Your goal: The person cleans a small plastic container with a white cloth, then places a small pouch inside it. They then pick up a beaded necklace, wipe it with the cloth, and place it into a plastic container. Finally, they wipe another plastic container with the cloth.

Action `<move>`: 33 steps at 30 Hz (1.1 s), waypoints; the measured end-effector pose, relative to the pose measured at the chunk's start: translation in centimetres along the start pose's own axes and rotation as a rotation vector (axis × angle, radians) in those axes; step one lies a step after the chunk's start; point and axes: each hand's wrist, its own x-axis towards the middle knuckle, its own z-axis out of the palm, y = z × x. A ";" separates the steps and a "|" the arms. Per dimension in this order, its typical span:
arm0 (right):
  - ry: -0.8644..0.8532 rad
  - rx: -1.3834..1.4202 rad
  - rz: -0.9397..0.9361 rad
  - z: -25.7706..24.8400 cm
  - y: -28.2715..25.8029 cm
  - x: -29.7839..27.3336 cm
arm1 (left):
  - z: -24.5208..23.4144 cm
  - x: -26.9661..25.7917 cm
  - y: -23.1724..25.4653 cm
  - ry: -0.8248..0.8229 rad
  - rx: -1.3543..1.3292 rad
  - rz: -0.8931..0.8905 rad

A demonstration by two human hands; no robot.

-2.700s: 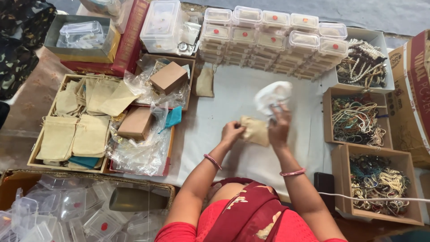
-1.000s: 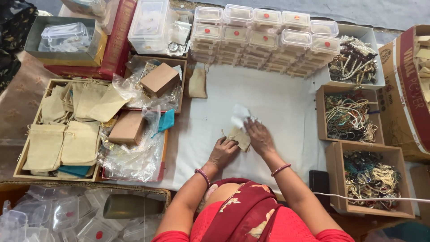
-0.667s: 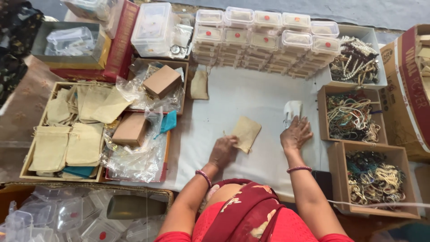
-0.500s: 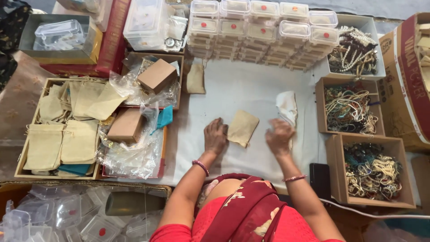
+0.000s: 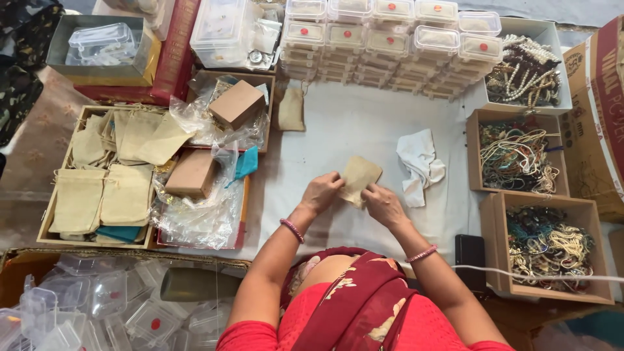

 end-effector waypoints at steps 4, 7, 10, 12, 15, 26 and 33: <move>-0.001 0.039 0.023 1.2 -1.2 1.0 | 3.1 0.5 0.1 -0.006 -0.020 0.066; 0.078 0.119 0.102 2.7 -1.0 0.9 | 3.6 0.8 0.4 -0.076 -0.092 -0.030; 0.143 0.199 0.226 3.7 -0.8 0.1 | 3.3 0.3 0.4 -0.057 -0.112 -0.080; 0.198 0.264 0.189 3.9 -0.6 -0.8 | 3.6 -0.1 -0.2 -0.001 -0.035 -0.087; 0.293 0.186 -0.008 0.9 -2.2 -1.6 | 2.9 -0.6 0.1 0.024 -0.047 -0.187; 0.147 0.518 0.366 2.1 -1.6 -1.2 | -0.2 -0.8 1.4 0.057 -0.165 -0.238; 0.054 0.420 0.240 2.9 0.9 -0.7 | 1.7 -1.0 0.6 -0.209 -0.153 0.115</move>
